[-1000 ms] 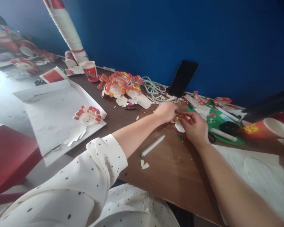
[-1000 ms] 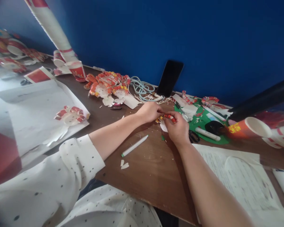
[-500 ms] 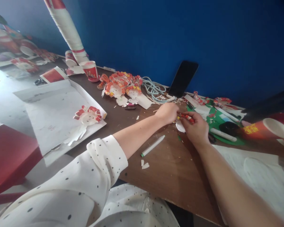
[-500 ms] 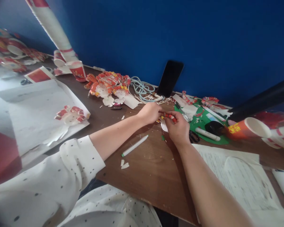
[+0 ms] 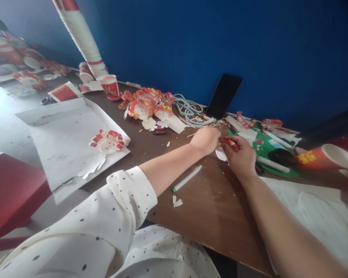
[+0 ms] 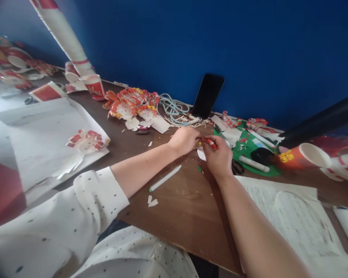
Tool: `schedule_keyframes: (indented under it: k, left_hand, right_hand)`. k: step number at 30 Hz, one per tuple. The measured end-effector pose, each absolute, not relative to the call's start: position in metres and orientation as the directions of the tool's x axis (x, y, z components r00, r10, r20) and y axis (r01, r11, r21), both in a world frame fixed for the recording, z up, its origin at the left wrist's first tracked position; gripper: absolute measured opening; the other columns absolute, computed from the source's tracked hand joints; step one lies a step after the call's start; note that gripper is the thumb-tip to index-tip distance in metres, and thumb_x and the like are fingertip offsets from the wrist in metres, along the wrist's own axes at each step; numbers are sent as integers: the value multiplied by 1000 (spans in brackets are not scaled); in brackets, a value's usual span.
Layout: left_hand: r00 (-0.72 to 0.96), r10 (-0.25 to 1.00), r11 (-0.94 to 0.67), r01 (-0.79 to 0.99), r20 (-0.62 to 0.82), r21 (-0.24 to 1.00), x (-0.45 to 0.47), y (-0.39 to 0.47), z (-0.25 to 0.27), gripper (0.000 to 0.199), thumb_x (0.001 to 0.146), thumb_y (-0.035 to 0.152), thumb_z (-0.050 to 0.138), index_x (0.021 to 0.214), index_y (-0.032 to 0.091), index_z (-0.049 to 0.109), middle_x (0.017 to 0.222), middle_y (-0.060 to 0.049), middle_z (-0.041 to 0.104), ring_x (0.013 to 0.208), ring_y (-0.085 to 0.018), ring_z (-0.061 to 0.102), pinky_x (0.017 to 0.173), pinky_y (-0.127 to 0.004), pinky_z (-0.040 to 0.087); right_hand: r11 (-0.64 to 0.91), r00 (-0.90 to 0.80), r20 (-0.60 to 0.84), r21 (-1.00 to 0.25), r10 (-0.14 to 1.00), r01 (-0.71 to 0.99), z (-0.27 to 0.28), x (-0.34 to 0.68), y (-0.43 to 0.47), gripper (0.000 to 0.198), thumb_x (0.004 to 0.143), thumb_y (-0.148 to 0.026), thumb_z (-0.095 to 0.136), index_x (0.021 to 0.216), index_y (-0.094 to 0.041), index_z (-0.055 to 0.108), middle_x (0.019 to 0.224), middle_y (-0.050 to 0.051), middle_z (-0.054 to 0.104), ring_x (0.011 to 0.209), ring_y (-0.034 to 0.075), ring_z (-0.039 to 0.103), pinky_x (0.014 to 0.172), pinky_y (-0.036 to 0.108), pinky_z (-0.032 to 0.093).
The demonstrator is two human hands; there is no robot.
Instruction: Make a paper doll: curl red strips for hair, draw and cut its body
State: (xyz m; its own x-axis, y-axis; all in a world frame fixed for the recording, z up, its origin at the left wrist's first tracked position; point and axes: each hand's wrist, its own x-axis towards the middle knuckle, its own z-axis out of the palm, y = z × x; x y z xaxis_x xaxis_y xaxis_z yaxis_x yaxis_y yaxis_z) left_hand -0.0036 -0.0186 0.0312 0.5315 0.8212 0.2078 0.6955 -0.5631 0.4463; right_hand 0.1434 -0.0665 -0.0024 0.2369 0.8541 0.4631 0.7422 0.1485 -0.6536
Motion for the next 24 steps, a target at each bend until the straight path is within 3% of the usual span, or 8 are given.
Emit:
schedule_keyframes:
  k: [10, 18, 24]
  left_hand:
    - [569, 791, -606, 676, 226, 419, -2, -23, 32, 30, 85, 11, 43, 89, 11, 73, 93, -15, 72, 93, -27, 68, 83, -37, 53]
    - [470, 866, -461, 620, 170, 635, -8, -12, 30, 21, 85, 23, 56, 92, 20, 76, 96, -6, 74, 95, -22, 67, 85, -33, 52]
    - [500, 852, -434, 508, 155, 744, -9, -6, 24, 20, 84, 24, 59, 95, 21, 76, 91, -3, 74, 90, -17, 66, 87, -28, 50]
  right_hand:
    - [120, 265, 452, -660, 852, 742, -4, 146, -67, 25, 74, -33, 63, 95, -20, 72, 89, 5, 74, 82, 23, 67, 78, 37, 52]
    - [127, 267, 442, -682, 857, 720, -2, 146, -68, 27, 73, -35, 67, 95, -20, 72, 89, 6, 74, 81, 22, 68, 77, 36, 52]
    - [155, 250, 445, -695, 860, 702, -3, 149, -67, 28, 75, -38, 68, 96, -20, 72, 90, 6, 74, 82, 22, 68, 77, 36, 53]
